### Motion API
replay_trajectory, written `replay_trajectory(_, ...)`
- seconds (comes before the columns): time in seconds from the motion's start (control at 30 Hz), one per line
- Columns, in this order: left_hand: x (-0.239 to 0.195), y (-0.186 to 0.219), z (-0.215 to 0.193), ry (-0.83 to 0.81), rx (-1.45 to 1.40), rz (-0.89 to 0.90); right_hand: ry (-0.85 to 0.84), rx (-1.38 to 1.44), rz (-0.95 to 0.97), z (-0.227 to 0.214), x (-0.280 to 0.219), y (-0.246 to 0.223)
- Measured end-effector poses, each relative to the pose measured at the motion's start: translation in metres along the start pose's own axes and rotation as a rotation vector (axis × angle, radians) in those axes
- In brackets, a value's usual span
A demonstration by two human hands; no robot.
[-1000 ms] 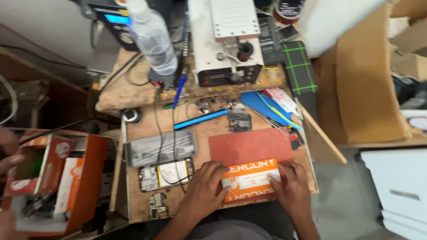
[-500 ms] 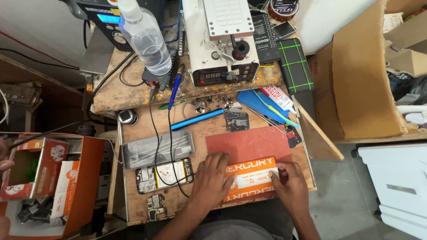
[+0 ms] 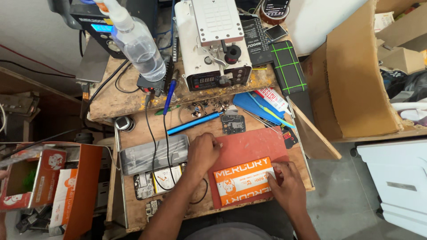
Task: The person handles a disassembled mobile phone and a small circuit board on a cluttered workbench. They use tweezers and a soldering iron to manipulate and solder small components on the board while another person stands nearby.
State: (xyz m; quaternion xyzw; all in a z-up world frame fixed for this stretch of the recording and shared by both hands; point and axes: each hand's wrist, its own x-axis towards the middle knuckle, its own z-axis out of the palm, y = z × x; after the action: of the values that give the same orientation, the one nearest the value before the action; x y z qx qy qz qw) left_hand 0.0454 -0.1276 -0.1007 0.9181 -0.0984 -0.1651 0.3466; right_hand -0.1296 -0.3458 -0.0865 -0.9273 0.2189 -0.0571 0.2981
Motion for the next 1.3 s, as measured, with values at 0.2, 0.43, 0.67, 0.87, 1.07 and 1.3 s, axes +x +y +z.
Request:
replay_trajectory(0.2,0.015,-0.001,0.0,-0.07,0.038,-0.02,0.001,0.022,0.006,0.003,0.0,0.006)
replay_trajectory(0.43,0.019,0.005,-0.01,-0.201,-0.08,-0.15,0.007,-0.009,0.013,0.004,0.001,0.003)
replay_trajectory(0.67,0.018,0.009,-0.014,-0.197,-0.035,-0.13,0.0,-0.021,0.025,0.003,0.001,0.001)
replay_trajectory(0.87,0.021,0.005,-0.009,-0.177,-0.042,-0.167,0.029,-0.03,0.006,0.003,0.002,0.002)
replay_trajectory(1.07,0.019,0.001,-0.001,0.061,0.115,0.09,0.032,-0.035,-0.023,0.004,0.002,0.004)
replay_trajectory(1.3,0.016,0.006,-0.012,-0.177,-0.105,-0.162,0.027,-0.017,-0.02,0.003,0.002,0.005)
